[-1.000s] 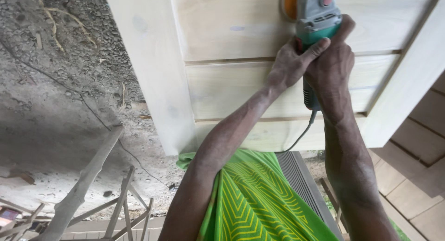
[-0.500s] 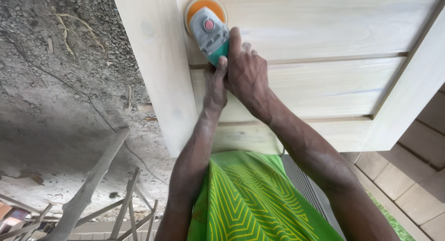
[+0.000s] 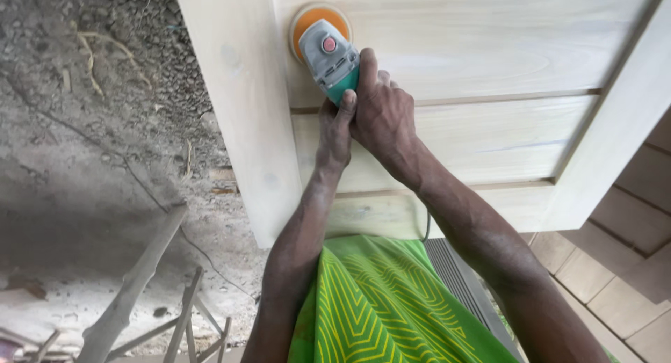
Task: The person uses a handheld orbital sander to smooth the surface of a light-colored wooden door. They systematically move the tool across the flat panels and raised edges, occasionally pausing to wipe away dust with their hand.
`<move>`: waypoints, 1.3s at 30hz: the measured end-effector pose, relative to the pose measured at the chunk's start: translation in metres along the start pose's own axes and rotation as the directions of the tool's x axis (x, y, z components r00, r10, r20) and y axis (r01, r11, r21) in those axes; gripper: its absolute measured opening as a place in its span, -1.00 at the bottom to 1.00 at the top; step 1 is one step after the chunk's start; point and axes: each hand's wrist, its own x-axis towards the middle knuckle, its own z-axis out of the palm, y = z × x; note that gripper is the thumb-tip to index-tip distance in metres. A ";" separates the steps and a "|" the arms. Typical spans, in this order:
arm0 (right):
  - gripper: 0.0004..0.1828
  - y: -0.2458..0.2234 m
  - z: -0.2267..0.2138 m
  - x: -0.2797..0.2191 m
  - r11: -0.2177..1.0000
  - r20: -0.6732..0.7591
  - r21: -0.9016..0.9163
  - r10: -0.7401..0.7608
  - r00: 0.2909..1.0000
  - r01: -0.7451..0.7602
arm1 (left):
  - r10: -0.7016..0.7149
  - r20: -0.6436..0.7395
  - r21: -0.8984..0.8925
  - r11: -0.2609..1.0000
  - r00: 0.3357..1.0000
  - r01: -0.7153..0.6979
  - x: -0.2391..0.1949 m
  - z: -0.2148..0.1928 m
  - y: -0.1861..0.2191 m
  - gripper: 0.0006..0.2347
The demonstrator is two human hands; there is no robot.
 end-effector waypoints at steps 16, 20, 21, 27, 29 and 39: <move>-0.17 -0.004 -0.015 0.035 0.996 0.008 0.067 0.055 0.998 -0.056 | 0.008 0.055 0.027 1.000 0.998 -0.009 0.032 -0.006 0.008 -0.36; -0.16 0.018 -0.029 0.032 0.998 -0.080 0.042 0.040 0.996 -0.037 | -0.030 0.052 -0.053 0.998 0.998 0.033 0.043 0.022 0.001 -0.36; -0.12 0.030 -0.035 0.029 0.999 -0.122 0.015 0.032 0.992 -0.030 | -0.003 0.086 -0.041 0.999 0.996 0.006 0.047 0.034 -0.005 -0.36; -0.16 0.106 -0.069 0.001 0.995 -0.217 0.000 0.094 0.972 -0.097 | -0.015 0.228 0.078 0.997 0.974 -0.003 0.068 0.108 -0.050 -0.30; -0.17 0.129 -0.081 -0.011 0.994 -0.232 0.018 0.112 0.966 -0.111 | -0.029 0.289 0.082 0.997 0.957 0.005 0.073 0.133 -0.065 -0.27; -0.23 0.218 -0.120 -0.049 0.982 -0.276 0.051 0.188 0.942 -0.181 | -0.199 0.296 0.433 0.900 0.934 0.054 0.089 0.227 -0.103 0.02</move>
